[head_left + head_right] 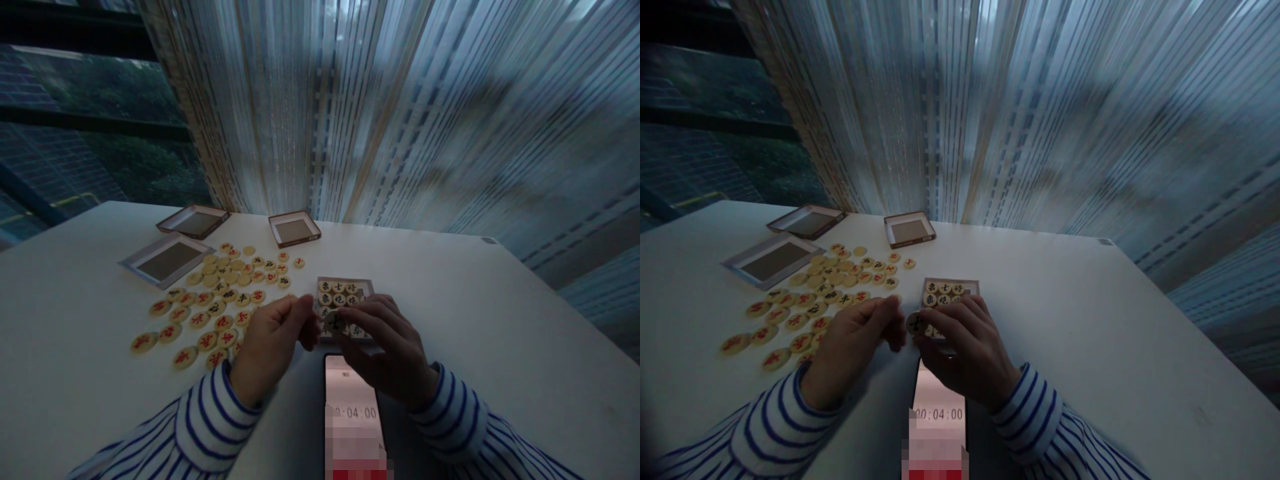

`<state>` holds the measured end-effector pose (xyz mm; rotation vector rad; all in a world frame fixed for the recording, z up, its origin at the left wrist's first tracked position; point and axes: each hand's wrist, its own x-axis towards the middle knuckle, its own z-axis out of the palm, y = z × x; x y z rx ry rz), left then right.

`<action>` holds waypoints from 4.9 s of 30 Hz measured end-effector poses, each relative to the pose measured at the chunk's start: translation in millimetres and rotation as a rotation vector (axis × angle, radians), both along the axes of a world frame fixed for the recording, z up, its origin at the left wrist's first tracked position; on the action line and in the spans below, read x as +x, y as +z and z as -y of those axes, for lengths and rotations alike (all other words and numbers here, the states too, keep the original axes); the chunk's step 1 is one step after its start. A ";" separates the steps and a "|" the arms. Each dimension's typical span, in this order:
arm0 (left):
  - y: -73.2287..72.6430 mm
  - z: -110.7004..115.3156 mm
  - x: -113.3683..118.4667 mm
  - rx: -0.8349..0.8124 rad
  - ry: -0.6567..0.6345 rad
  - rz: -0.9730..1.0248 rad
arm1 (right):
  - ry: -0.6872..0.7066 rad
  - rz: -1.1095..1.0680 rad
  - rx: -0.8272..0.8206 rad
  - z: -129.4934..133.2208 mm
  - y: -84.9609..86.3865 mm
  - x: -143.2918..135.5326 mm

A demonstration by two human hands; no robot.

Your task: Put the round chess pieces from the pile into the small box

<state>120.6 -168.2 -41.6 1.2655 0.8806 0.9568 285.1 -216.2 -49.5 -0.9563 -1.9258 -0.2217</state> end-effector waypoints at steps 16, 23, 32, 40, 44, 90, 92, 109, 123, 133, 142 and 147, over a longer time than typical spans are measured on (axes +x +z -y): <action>1.2 4.7 1.0 0.109 -0.082 -0.010 | 0.019 0.029 -0.048 -1.0 -2.0 -1.9; -0.7 4.6 -0.9 0.147 -0.108 -0.067 | 0.003 0.015 -0.048 0.0 -3.1 -1.4; 5.3 5.7 2.6 0.086 -0.064 -0.062 | -0.004 0.009 -0.058 -1.9 -3.2 -1.7; 1.0 5.2 2.5 -0.004 -0.111 0.023 | 0.009 -0.008 -0.075 -1.4 -4.5 -1.4; 2.5 4.8 2.0 0.025 -0.075 -0.020 | 0.018 -0.014 -0.082 -1.4 -4.3 -2.2; 6.5 5.7 1.2 -0.008 -0.079 -0.013 | 0.053 -0.032 -0.112 -1.5 -4.3 -0.5; 5.1 5.4 0.7 -0.003 -0.078 -0.019 | 0.053 -0.032 -0.110 -1.3 -4.2 -0.3; -1.8 3.7 2.5 0.003 -0.095 0.016 | 0.024 -0.085 -0.117 -1.9 -3.6 -0.9; 4.9 6.2 1.7 -0.015 -0.114 0.089 | 0.041 -0.069 -0.112 -1.6 -4.3 0.2; 0.8 5.4 1.1 -0.017 -0.134 0.100 | 0.044 -0.063 -0.116 -2.3 -3.4 -0.5; 0.4 5.2 0.1 0.002 -0.097 0.040 | 0.048 -0.063 -0.106 -1.7 -1.9 -0.6; -4.2 2.9 -0.4 -0.016 -0.028 0.027 | 0.023 -0.084 -0.079 -1.9 0.8 -0.9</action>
